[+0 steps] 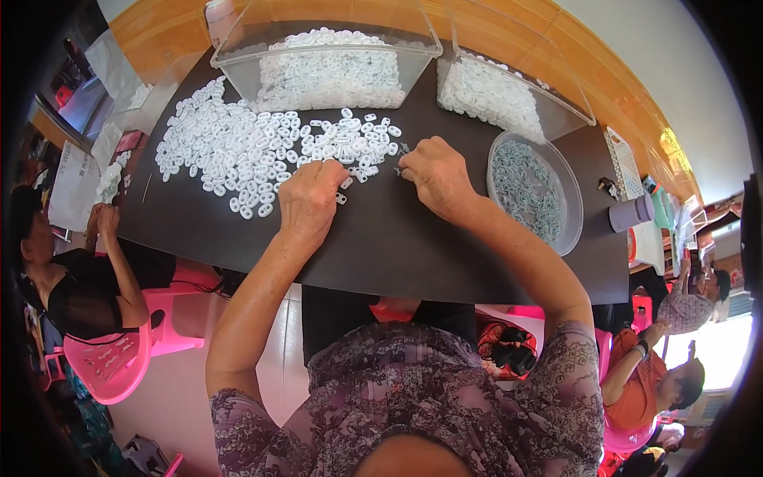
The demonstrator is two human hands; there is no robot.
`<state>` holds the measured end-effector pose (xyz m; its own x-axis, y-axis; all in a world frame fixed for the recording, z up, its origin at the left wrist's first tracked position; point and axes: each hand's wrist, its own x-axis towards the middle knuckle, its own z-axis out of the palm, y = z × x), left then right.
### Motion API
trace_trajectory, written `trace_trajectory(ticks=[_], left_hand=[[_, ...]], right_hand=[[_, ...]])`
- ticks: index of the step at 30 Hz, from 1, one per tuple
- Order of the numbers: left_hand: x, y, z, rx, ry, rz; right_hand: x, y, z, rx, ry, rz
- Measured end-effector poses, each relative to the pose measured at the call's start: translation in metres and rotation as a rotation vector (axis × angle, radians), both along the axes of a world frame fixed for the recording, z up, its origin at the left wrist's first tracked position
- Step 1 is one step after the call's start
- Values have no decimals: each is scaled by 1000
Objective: The recorder is manually assembling small white plastic components by inserting tiny metal pins or components into them at a production table.
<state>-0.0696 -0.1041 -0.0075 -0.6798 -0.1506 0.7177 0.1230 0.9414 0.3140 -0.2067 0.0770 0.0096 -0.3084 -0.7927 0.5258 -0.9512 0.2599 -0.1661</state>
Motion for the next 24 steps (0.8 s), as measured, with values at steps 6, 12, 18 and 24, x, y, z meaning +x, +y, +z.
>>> trace_trajectory(ticks=[6, 12, 18, 24], left_hand=[[2, 1, 2, 51, -1, 20], [20, 8, 12, 516, -53, -79], [35, 24, 11, 883, -65, -164], [35, 36, 12, 844, -70, -173]], right_hand=[[1, -6, -3, 115, 79, -14], [2, -6, -2, -2, 8, 25], [7, -12, -3, 56, 2, 51], [9, -10, -6, 21, -3, 62]])
